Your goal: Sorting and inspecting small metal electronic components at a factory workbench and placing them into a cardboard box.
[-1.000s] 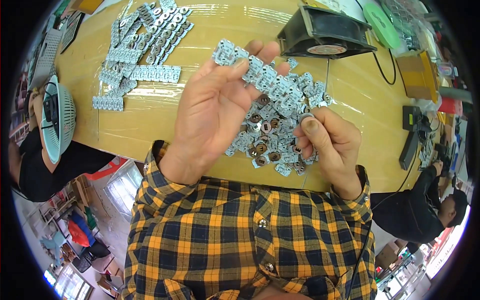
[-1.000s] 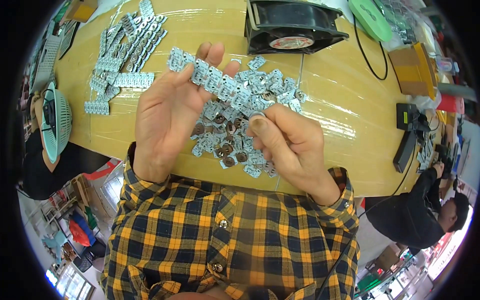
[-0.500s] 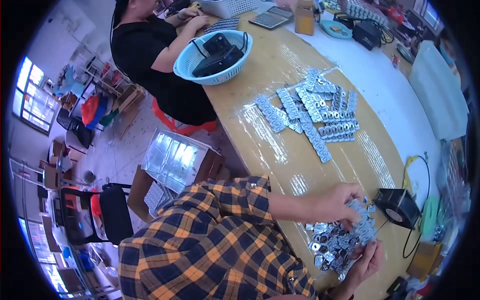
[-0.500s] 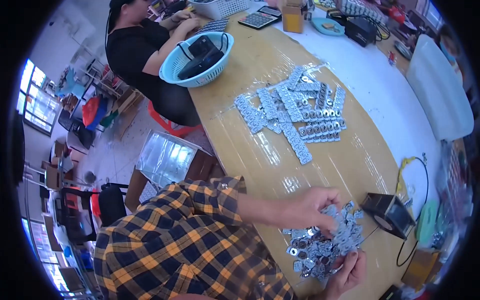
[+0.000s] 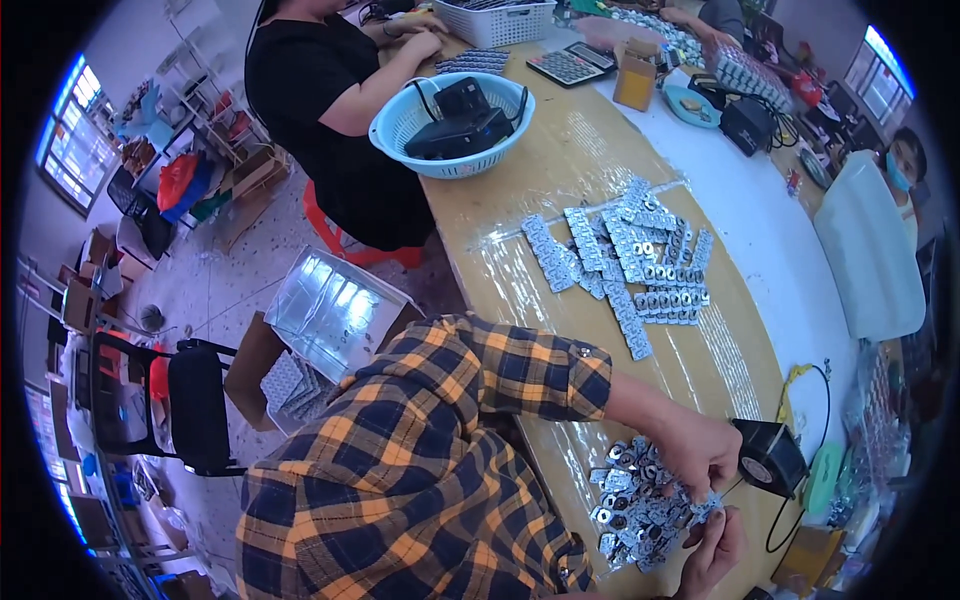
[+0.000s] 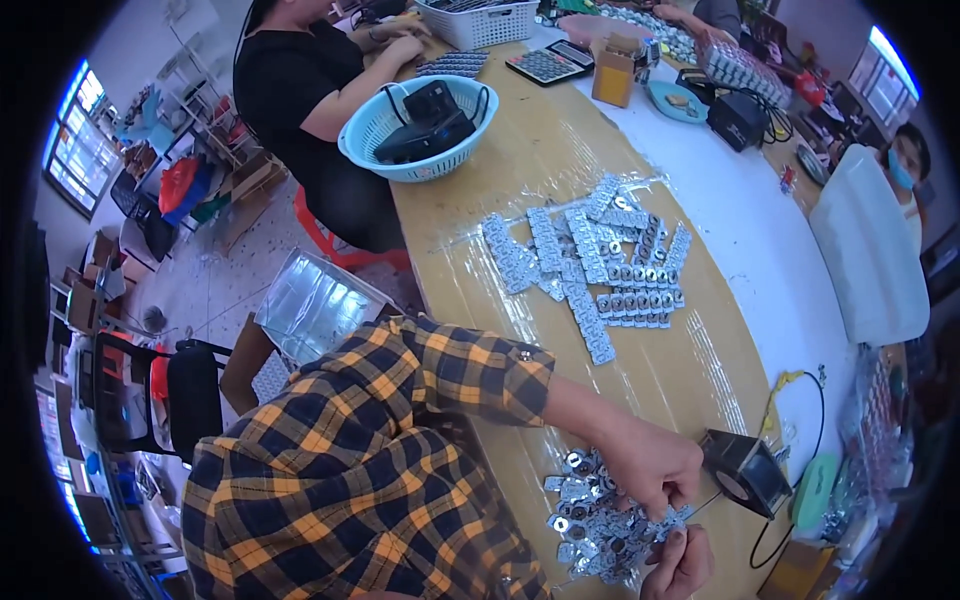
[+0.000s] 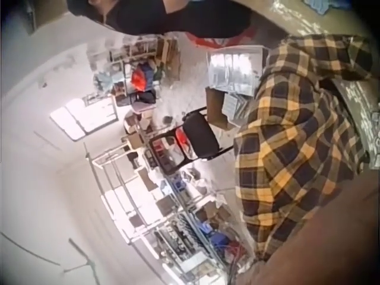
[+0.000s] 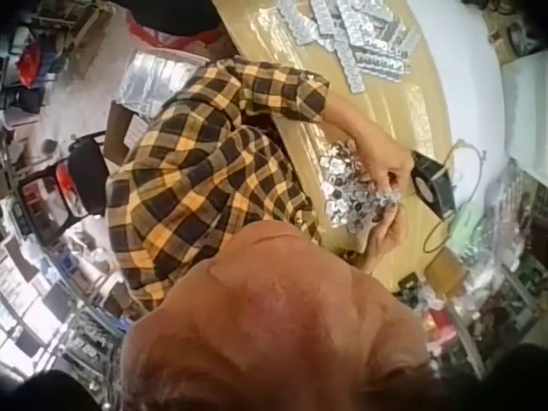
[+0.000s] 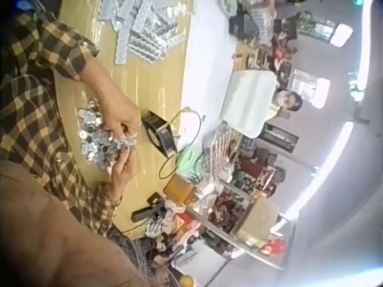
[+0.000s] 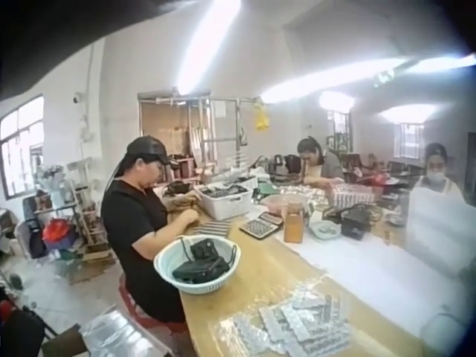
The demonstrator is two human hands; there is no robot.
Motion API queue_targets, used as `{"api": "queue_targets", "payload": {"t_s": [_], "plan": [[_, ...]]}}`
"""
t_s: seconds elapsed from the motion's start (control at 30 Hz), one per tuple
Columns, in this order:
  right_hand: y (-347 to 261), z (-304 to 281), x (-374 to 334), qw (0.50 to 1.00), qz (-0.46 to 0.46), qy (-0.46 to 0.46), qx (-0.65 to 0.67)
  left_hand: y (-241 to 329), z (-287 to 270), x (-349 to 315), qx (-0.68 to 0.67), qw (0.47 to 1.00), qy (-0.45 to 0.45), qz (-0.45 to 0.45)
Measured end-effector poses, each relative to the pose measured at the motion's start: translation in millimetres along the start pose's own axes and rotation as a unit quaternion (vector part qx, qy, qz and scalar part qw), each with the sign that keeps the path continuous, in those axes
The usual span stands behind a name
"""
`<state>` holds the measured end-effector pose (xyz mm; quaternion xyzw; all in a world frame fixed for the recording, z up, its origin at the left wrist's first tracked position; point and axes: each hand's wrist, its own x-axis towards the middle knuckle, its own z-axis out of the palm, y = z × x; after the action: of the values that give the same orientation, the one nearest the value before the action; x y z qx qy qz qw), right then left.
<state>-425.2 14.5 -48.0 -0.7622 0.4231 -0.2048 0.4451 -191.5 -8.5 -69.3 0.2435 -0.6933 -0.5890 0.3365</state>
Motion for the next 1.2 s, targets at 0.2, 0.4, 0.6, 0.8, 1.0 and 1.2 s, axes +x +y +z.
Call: {"api": "queue_targets", "payload": {"t_s": [0.2, 0.4, 0.6, 0.8, 1.0, 1.2], "plan": [[-6, 19, 15, 0.856, 0.166, 0.011, 0.490, -5, -11, -15, -0.155, 0.988, 0.007, -0.019], [10, 21, 39, 0.893, 0.099, 0.045, 0.438, 5, -21, -13, -0.140, 0.970, 0.134, -0.149], [9, 18, 29, 0.938, 0.134, 0.070, 0.311, -12, -5, -10, 0.192, 0.963, 0.176, 0.074], [10, 19, 27, 0.948, 0.137, 0.080, 0.276, -16, 7, -9, 0.251, 0.940, 0.205, 0.104], [11, 22, 30, 0.933, 0.144, 0.096, 0.315, -15, 7, -11, 0.285, 0.928, 0.212, 0.112], [11, 21, 31, 0.941, 0.120, 0.072, 0.307, -20, 11, -11, 0.310, 0.913, 0.238, 0.115]]}}
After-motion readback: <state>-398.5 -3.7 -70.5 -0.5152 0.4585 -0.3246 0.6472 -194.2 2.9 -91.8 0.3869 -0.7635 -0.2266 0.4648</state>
